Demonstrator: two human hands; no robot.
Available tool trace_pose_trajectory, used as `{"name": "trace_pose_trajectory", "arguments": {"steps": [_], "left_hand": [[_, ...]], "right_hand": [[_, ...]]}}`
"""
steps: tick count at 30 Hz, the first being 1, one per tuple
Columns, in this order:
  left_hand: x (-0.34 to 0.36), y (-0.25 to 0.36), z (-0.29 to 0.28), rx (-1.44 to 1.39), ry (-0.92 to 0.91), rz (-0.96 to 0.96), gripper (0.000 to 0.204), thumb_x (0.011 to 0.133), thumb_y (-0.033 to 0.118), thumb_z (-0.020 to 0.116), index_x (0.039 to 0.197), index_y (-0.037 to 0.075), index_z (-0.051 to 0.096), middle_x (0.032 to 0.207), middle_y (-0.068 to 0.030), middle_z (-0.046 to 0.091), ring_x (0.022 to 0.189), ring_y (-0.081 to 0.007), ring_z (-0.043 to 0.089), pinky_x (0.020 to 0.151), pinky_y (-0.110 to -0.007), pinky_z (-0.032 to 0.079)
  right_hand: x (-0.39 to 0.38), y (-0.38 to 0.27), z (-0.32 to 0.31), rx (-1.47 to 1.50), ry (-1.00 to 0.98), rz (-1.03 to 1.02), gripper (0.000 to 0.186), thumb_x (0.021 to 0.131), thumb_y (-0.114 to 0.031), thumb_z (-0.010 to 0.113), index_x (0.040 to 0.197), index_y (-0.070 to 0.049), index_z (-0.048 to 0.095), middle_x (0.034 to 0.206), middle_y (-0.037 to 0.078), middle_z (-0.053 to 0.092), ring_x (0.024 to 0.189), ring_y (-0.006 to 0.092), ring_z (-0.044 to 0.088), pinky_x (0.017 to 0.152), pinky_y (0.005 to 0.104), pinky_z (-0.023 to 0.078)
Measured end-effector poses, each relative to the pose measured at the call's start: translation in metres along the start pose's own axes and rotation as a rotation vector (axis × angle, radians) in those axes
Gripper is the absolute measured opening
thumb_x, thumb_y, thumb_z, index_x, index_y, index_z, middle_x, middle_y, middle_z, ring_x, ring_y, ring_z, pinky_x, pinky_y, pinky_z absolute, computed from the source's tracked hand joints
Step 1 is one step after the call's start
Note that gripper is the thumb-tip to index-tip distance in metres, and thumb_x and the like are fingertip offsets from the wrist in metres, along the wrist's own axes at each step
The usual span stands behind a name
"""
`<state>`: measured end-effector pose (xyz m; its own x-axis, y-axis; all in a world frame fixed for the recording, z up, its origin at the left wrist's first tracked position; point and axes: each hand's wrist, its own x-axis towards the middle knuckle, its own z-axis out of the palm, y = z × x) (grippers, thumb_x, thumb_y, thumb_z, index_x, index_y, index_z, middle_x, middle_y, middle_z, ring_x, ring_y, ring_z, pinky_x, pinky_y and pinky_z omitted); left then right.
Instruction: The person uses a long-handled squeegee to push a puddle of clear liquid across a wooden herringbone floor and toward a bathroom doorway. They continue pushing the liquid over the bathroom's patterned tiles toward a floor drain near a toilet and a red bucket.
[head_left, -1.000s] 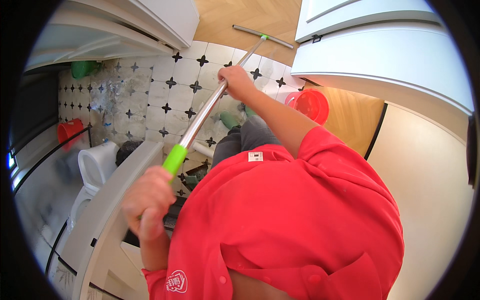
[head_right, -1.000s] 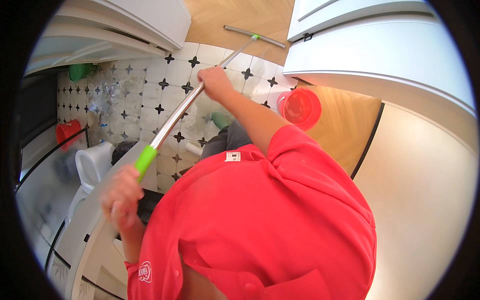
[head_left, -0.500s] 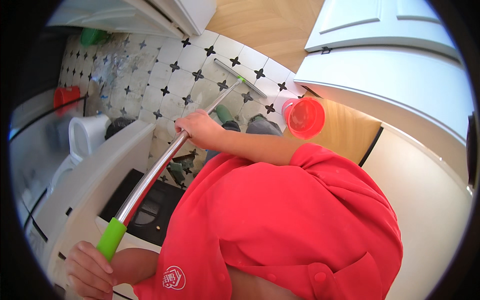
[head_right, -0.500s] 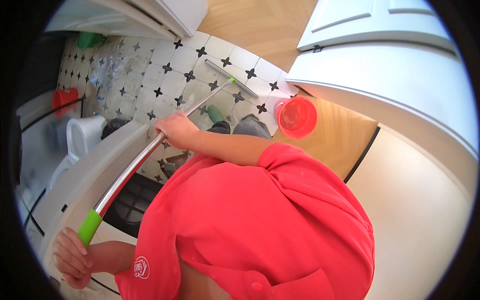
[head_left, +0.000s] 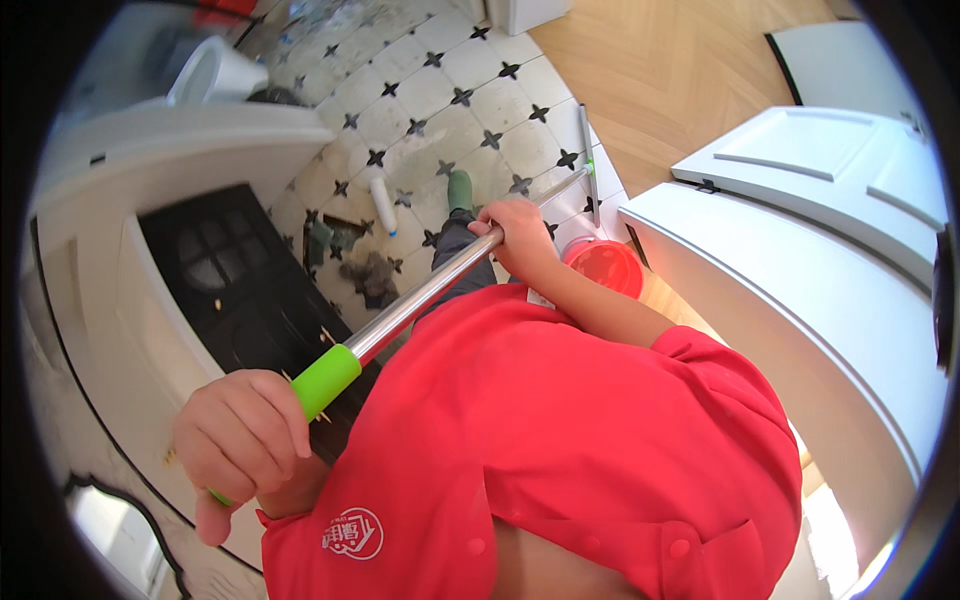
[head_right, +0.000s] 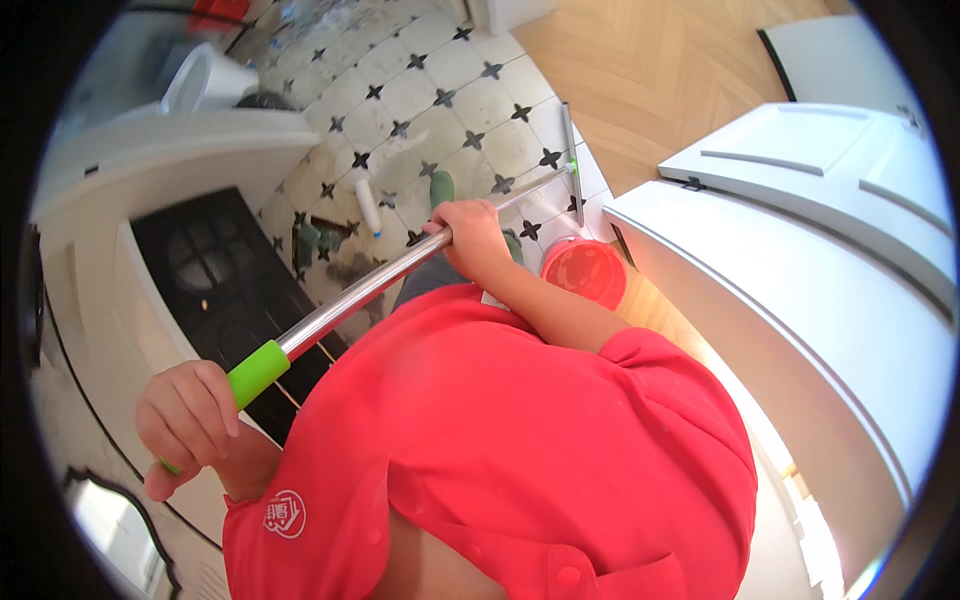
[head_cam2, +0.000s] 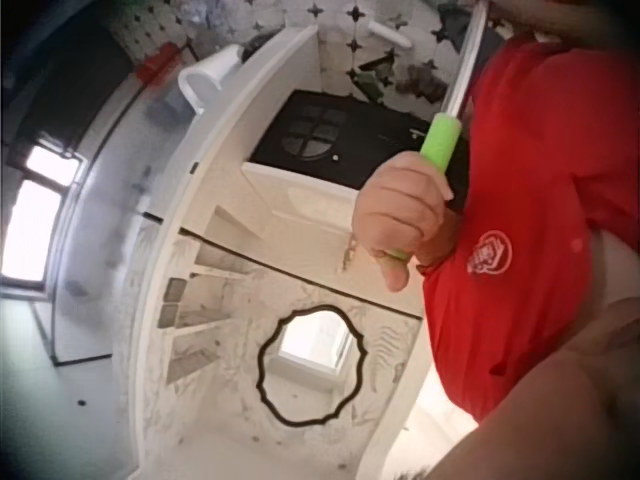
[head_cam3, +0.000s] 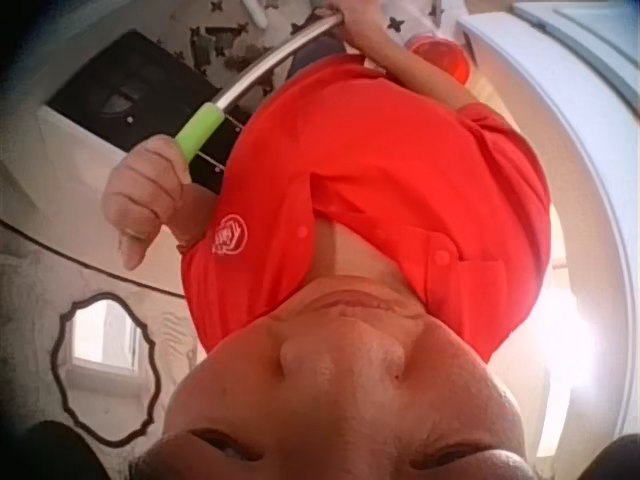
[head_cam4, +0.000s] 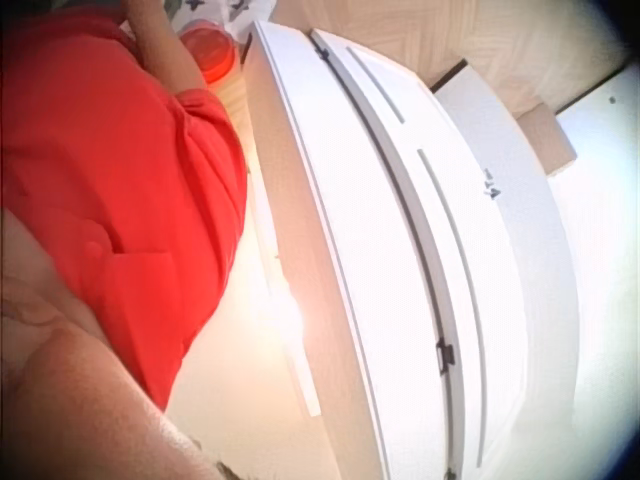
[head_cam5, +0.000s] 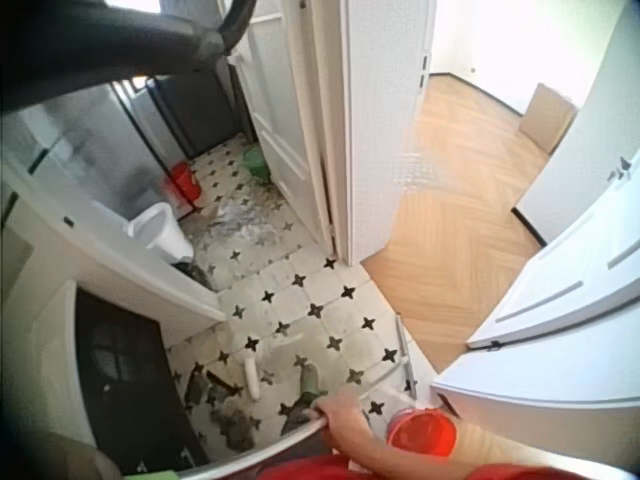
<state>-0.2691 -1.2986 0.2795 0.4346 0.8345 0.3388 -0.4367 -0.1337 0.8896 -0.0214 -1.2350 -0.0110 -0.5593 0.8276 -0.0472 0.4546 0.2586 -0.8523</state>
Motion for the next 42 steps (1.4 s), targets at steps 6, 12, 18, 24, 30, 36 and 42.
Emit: {"name": "trace_pose_trajectory", "arguments": {"steps": [6, 12, 18, 24, 30, 36, 42], "left_hand": [[-0.015, 0.044, 0.066, 0.084, -0.07, -0.051, 0.036, 0.087, 0.036, 0.066, 0.067, 0.008, 0.054, 0.061, -0.0044, 0.056, 0.053, -0.0162, 0.056, 0.061, -0.027, 0.05], [-0.044, 0.07, 0.108, 0.256, 0.079, -0.049, 0.034, 0.084, 0.032, 0.069, 0.067, 0.007, 0.055, 0.061, -0.0055, 0.058, 0.053, -0.0181, 0.056, 0.062, -0.028, 0.051], [-0.084, 0.076, 0.08, 0.093, 0.134, -0.013, 0.037, 0.082, 0.037, 0.073, 0.071, 0.006, 0.055, 0.066, -0.0057, 0.06, 0.059, -0.0193, 0.059, 0.068, -0.031, 0.052], [-0.149, 0.047, 0.015, 0.11, 0.487, 0.177, 0.043, 0.081, 0.048, 0.071, 0.074, 0.012, 0.05, 0.067, -0.0031, 0.061, 0.062, -0.0159, 0.06, 0.073, -0.032, 0.049], [-0.178, 0.049, -0.045, -0.013, 0.504, 0.125, 0.042, 0.097, 0.036, 0.051, 0.062, 0.012, 0.046, 0.048, 0.0011, 0.049, 0.039, -0.0162, 0.047, 0.047, -0.028, 0.045], [-0.167, 0.107, -0.098, -0.026, 0.046, 0.085, 0.039, 0.096, 0.031, 0.052, 0.064, 0.01, 0.048, 0.049, 0.001, 0.048, 0.043, -0.0167, 0.051, 0.05, -0.028, 0.046], [-0.146, 0.169, -0.108, 0.133, -0.124, 0.041, 0.031, 0.086, 0.029, 0.065, 0.062, 0.013, 0.053, 0.055, 0.0028, 0.053, 0.047, -0.0123, 0.054, 0.056, -0.024, 0.048]], "right_hand": [[-0.026, -0.036, 0.025, 0.144, -0.038, -0.206, 0.016, 0.081, -0.018, 0.067, 0.078, -0.009, 0.055, 0.065, 0.009, 0.057, 0.069, 0.0327, 0.056, 0.069, 0.0435, 0.039], [-0.014, -0.069, 0.063, 0.141, -0.106, -0.346, 0.016, 0.08, -0.016, 0.069, 0.077, -0.008, 0.056, 0.065, 0.01, 0.057, 0.066, 0.0334, 0.053, 0.063, 0.0422, 0.041], [-0.014, -0.083, 0.074, 0.131, -0.13, -0.276, 0.012, 0.082, -0.018, 0.067, 0.079, -0.01, 0.058, 0.067, 0.008, 0.058, 0.07, 0.0294, 0.057, 0.074, 0.0405, 0.039], [-0.021, -0.071, 0.108, -0.05, -0.015, -0.095, 0.015, 0.081, -0.019, 0.069, 0.077, -0.009, 0.058, 0.067, 0.007, 0.057, 0.068, 0.0288, 0.055, 0.075, 0.04, 0.038], [-0.028, -0.08, 0.155, -0.031, -0.121, 0.014, 0.016, 0.078, -0.02, 0.07, 0.077, -0.009, 0.059, 0.068, 0.01, 0.06, 0.07, 0.0327, 0.057, 0.07, 0.0411, 0.04], [-0.003, -0.124, 0.191, 0.038, -0.247, -0.075, 0.016, 0.083, -0.023, 0.065, 0.076, -0.01, 0.059, 0.068, 0.009, 0.06, 0.068, 0.0319, 0.058, 0.068, 0.0401, 0.041], [0.064, -0.172, 0.224, 0.126, -0.062, -0.245, 0.015, 0.086, -0.02, 0.062, 0.078, -0.01, 0.055, 0.063, 0.008, 0.053, 0.067, 0.0307, 0.056, 0.07, 0.041, 0.04]]}}
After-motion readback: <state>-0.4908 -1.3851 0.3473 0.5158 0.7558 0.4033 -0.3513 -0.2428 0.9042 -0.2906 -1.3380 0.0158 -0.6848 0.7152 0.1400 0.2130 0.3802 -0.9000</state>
